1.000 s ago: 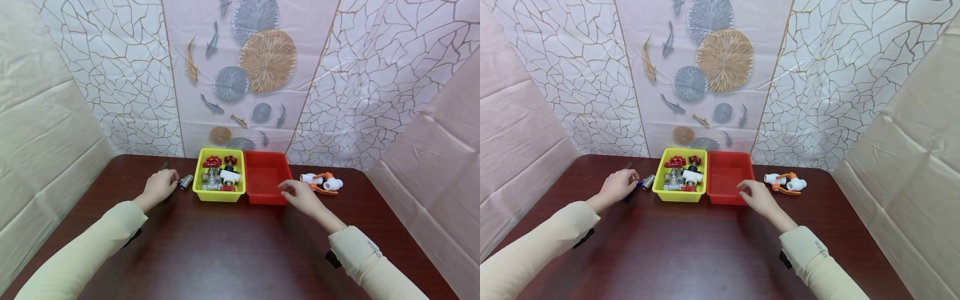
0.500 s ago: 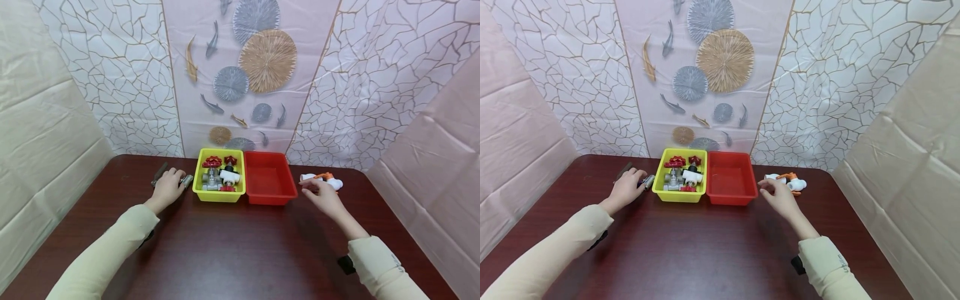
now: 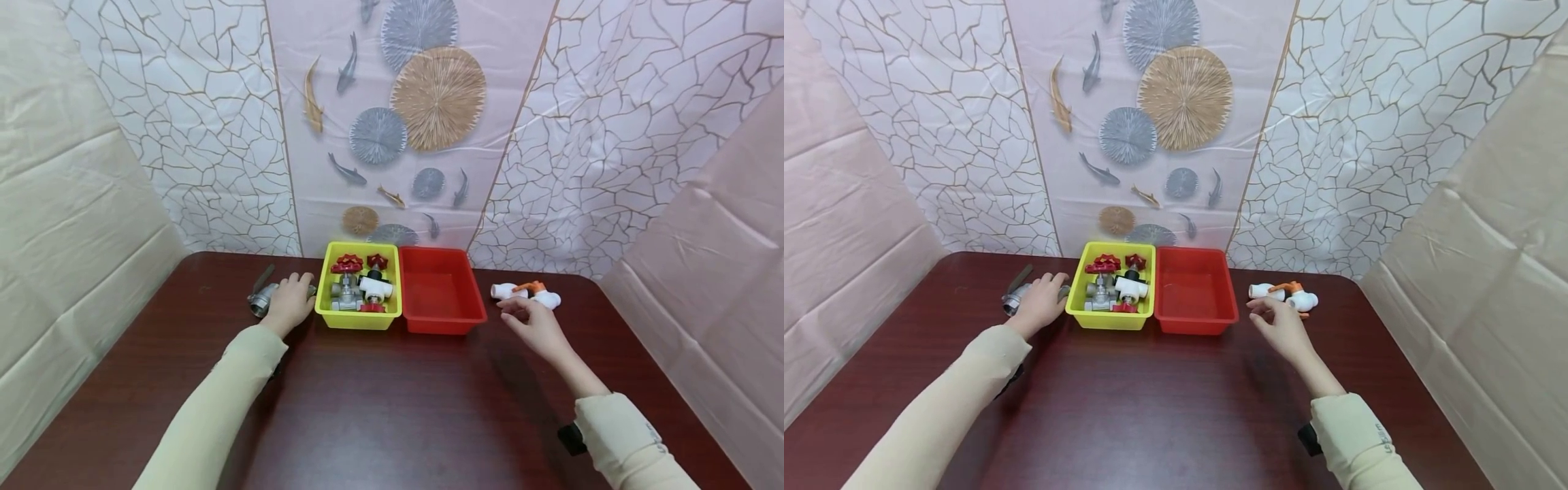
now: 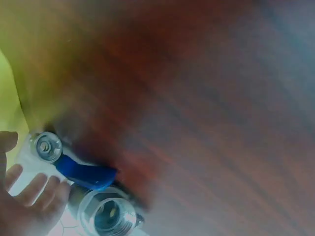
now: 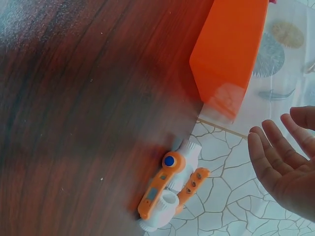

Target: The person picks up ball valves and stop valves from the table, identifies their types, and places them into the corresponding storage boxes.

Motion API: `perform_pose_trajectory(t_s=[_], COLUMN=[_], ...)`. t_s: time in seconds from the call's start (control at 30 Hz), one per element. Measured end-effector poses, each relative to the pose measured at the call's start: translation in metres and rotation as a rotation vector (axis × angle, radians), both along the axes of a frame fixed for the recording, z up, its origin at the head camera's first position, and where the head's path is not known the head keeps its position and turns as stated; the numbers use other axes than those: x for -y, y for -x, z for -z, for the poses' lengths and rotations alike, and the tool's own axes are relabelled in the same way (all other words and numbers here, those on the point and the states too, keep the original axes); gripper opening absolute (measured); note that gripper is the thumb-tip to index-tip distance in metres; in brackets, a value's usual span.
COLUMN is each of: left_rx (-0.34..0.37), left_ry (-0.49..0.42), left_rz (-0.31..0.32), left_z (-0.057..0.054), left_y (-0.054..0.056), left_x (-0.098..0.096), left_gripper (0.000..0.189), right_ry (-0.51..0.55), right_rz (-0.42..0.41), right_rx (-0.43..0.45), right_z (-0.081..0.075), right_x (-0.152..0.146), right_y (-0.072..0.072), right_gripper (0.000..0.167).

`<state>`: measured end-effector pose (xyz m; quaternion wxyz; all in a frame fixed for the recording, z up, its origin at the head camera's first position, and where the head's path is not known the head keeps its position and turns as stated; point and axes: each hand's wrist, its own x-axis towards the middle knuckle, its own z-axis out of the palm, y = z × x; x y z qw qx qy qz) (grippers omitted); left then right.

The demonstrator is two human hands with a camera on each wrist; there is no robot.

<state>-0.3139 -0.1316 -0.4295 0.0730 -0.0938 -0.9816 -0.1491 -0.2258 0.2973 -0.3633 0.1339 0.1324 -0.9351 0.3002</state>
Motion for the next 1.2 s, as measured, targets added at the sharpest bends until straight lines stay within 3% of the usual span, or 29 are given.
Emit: perform_pose_trajectory(t_s=[0.17,0.3,0.43,0.73,0.97,1.2], left_rx=[0.139,0.247,0.304,0.288,0.245,0.195], left_ry=[0.035,0.096,0.11,0.18,0.268,0.285], left_rz=[-0.039,-0.027,0.001,-0.004,0.031,0.049], left_z=[-0.008,-0.011,-0.01,-0.009,-0.008,-0.005], left_y=[0.007,0.011,0.014,0.014,0.012,0.01], left_x=[-0.007,-0.01,-0.012,-0.015,-0.014,-0.011], left_gripper=[0.047,0.048,0.046,0.025,0.034,0.029], right_ry=[0.001,0.004,-0.008,-0.032,-0.012,-0.009], right_rz=[-0.005,-0.004,-0.002,0.006,0.012,-0.004], right_rx=[0.007,0.003,0.012,0.018,0.054,0.069], right_z=[0.0,0.001,0.002,0.006,0.009,0.011], right_x=[-0.001,-0.001,0.0,0.001,0.001,0.003], right_y=[0.0,0.0,0.0,0.0,0.0,0.0], right_gripper=[0.017,0.017,0.017,0.019,0.02,0.02])
